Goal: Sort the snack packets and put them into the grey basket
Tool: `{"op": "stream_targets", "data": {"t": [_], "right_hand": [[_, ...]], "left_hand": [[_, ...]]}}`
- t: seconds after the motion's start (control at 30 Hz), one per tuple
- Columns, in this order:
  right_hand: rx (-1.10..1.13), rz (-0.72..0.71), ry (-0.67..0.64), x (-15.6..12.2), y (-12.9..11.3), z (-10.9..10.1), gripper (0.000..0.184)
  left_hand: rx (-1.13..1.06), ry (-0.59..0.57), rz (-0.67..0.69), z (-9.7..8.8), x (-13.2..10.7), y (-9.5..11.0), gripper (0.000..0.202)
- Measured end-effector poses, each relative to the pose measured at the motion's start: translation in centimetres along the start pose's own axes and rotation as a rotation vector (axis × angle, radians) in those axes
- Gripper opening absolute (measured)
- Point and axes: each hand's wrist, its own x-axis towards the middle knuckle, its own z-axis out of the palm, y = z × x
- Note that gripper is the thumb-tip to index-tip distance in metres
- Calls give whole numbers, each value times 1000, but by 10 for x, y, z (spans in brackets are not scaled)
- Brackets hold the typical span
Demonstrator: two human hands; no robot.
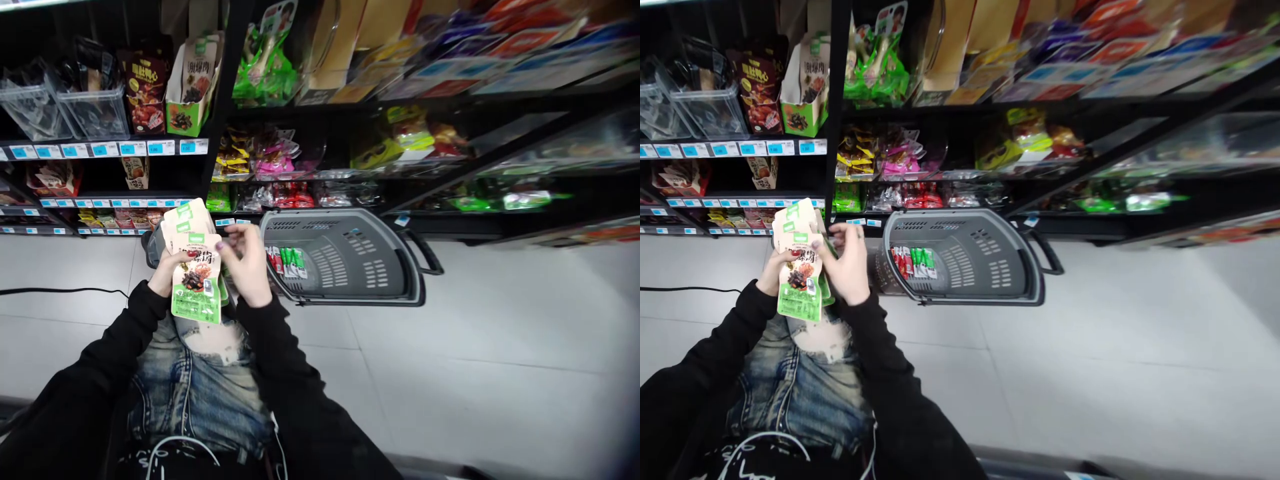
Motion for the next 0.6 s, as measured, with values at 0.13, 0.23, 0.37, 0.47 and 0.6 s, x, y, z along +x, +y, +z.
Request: {"op": "stream_targets", "data": {"t": [0.13,0.23,0.37,0.47,0.6], "right_hand": [[-237,84,-80,-29,-3,-4,47],[-239,108,-73,-36,0,-3,33],[-193,96,-53,-39,7,-2,26],[-165,86,-68,-41,10,-3,26],[-74,106,-76,-42,12,-9,27]], "left_hand": [[12,11,84,2,-1,-5,54],[-5,-1,93,2,-1,-9,59],[-85,-49,80,-1,0,-12,62],[-124,-100,41,-5,1,-12,62],[-142,-111,-5,-11,2,-12,58]]}}
